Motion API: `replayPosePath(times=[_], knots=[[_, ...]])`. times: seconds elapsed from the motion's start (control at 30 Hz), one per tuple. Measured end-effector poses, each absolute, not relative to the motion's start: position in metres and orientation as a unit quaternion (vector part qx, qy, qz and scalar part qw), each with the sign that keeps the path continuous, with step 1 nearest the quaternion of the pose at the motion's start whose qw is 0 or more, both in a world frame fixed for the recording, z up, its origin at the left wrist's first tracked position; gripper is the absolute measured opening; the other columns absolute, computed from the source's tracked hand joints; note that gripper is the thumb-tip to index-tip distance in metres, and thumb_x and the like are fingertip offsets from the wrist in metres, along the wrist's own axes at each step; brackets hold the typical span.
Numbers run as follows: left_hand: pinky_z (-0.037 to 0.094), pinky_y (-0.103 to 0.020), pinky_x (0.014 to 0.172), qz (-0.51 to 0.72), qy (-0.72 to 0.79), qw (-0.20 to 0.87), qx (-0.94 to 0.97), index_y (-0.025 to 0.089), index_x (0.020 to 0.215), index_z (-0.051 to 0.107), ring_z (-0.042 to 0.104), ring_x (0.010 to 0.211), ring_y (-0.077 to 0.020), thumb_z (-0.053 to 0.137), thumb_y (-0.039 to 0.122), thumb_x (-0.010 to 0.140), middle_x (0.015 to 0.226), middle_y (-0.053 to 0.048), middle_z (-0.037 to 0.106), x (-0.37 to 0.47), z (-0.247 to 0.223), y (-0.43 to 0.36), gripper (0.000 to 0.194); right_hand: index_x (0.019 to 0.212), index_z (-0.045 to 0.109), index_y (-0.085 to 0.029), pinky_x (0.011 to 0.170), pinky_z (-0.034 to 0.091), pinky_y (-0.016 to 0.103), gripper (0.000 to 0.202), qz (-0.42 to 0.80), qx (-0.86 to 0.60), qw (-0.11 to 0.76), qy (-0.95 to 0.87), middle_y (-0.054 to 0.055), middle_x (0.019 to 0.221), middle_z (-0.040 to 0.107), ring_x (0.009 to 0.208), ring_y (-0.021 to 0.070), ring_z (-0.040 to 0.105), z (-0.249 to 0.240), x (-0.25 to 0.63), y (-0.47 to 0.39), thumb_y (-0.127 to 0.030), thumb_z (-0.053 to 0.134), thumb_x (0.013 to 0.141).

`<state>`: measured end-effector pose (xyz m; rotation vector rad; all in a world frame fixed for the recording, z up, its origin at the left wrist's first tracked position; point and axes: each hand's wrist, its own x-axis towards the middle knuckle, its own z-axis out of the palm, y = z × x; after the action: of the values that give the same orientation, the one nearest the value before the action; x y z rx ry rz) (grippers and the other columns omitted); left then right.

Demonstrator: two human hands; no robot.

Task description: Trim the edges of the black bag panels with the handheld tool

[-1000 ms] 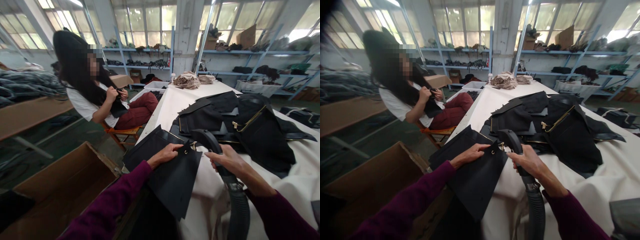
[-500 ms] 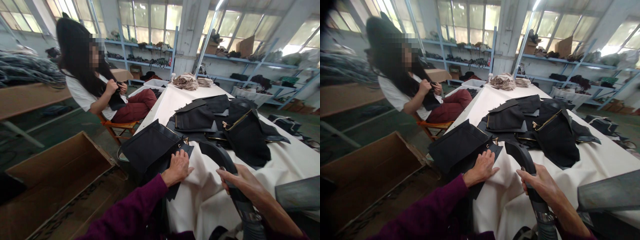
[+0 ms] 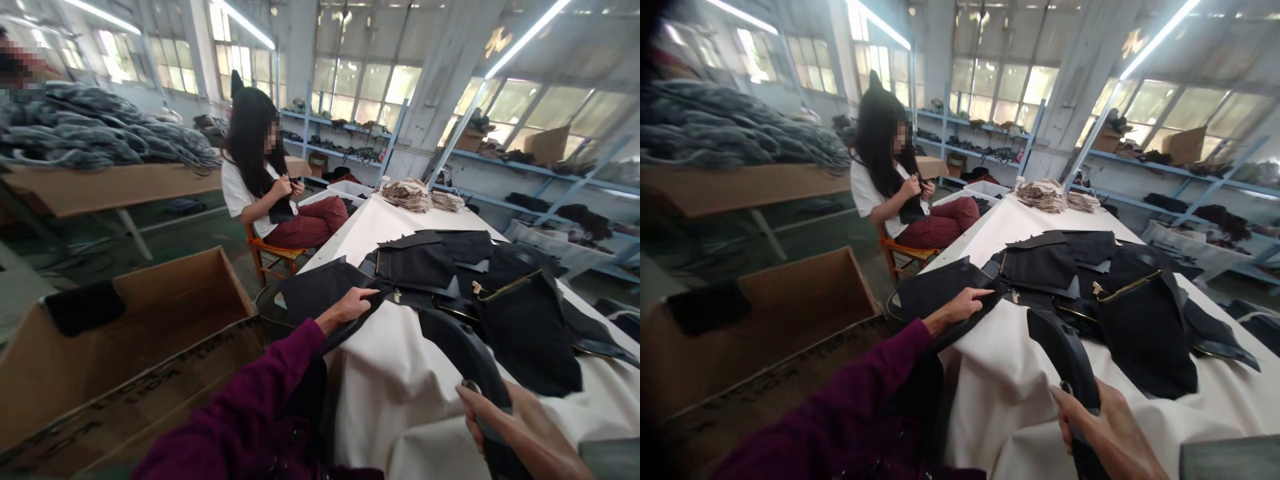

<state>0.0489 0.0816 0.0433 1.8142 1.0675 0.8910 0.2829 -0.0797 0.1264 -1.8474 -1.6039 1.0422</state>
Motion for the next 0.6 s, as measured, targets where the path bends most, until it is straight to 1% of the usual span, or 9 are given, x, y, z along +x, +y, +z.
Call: replayPosePath(times=[0.03,0.1,0.17,0.2,0.3,0.4,0.47,0.6], knots=[[0.038,-0.021,0.052,0.384,0.406,0.460,0.690,0.011,0.117,0.059,0.051,0.057,-0.0116,0.037,0.007,0.063,0.079,-0.004,0.066,0.038,0.047,0.079,0.059,0.060,0.050,-0.021,0.044,0.043,0.027,0.038,0.377,-0.670,0.229,-0.597,0.001,0.046,0.057,0.044,0.0180,0.055,0.126,0.279,-0.078,-0.056,0.057,0.075],[0.033,-0.019,0.049,0.445,0.352,0.563,0.601,0.011,0.115,0.061,0.047,0.052,-0.0094,0.038,0.008,0.058,0.072,-0.002,0.064,0.022,0.052,0.071,0.062,0.059,0.050,-0.021,0.045,0.044,0.027,0.040,0.374,-0.652,0.199,-0.629,0.002,0.047,0.057,0.045,0.0185,0.055,0.128,0.269,-0.074,-0.057,0.054,0.077],[0.032,-0.018,0.049,0.487,0.298,0.640,0.515,0.012,0.109,0.065,0.047,0.052,-0.0090,0.040,0.008,0.053,0.068,-0.001,0.064,0.011,0.055,0.065,0.062,0.059,0.050,-0.021,0.046,0.044,0.028,0.041,0.366,-0.637,0.180,-0.654,0.002,0.047,0.058,0.045,0.0187,0.056,0.130,0.255,-0.070,-0.057,0.052,0.078],[0.033,-0.018,0.051,0.496,0.283,0.658,0.492,0.013,0.107,0.066,0.048,0.054,-0.0093,0.042,0.008,0.052,0.067,0.000,0.064,0.008,0.055,0.062,0.061,0.060,0.050,-0.021,0.046,0.044,0.027,0.041,0.363,-0.630,0.177,-0.663,0.002,0.047,0.058,0.046,0.0188,0.056,0.132,0.249,-0.067,-0.058,0.051,0.078],[0.036,-0.019,0.055,0.509,0.255,0.684,0.456,0.015,0.104,0.069,0.052,0.060,-0.0108,0.044,0.008,0.049,0.069,0.000,0.066,0.000,0.054,0.059,0.061,0.062,0.049,-0.022,0.045,0.044,0.026,0.038,0.355,-0.611,0.167,-0.688,0.001,0.048,0.059,0.046,0.0183,0.056,0.136,0.228,-0.060,-0.056,0.051,0.078],[0.035,-0.019,0.055,0.500,0.248,0.699,0.448,0.016,0.105,0.068,0.052,0.060,-0.0109,0.045,0.008,0.049,0.072,0.000,0.067,-0.002,0.052,0.054,0.061,0.062,0.048,-0.022,0.045,0.044,0.026,0.036,0.348,-0.602,0.152,-0.703,0.000,0.048,0.059,0.045,0.0178,0.056,0.140,0.207,-0.051,-0.054,0.052,0.077],[0.036,-0.019,0.055,0.489,0.243,0.709,0.447,0.016,0.106,0.068,0.052,0.060,-0.0106,0.045,0.008,0.049,0.073,0.000,0.067,-0.001,0.050,0.047,0.062,0.060,0.048,-0.022,0.044,0.043,0.026,0.035,0.332,-0.605,0.168,-0.704,-0.001,0.046,0.058,0.043,0.0176,0.056,0.143,0.194,-0.044,-0.054,0.052,0.075],[0.039,-0.020,0.064,0.488,0.258,0.713,0.433,0.017,0.110,0.066,0.054,0.069,-0.0114,0.046,0.006,0.049,0.082,-0.001,0.067,0.003,0.047,0.032,0.065,0.055,0.050,-0.023,0.042,0.042,0.028,0.039,0.265,-0.619,0.194,-0.714,0.000,0.043,0.056,0.040,0.0175,0.053,0.143,0.187,-0.034,-0.057,0.054,0.075]])
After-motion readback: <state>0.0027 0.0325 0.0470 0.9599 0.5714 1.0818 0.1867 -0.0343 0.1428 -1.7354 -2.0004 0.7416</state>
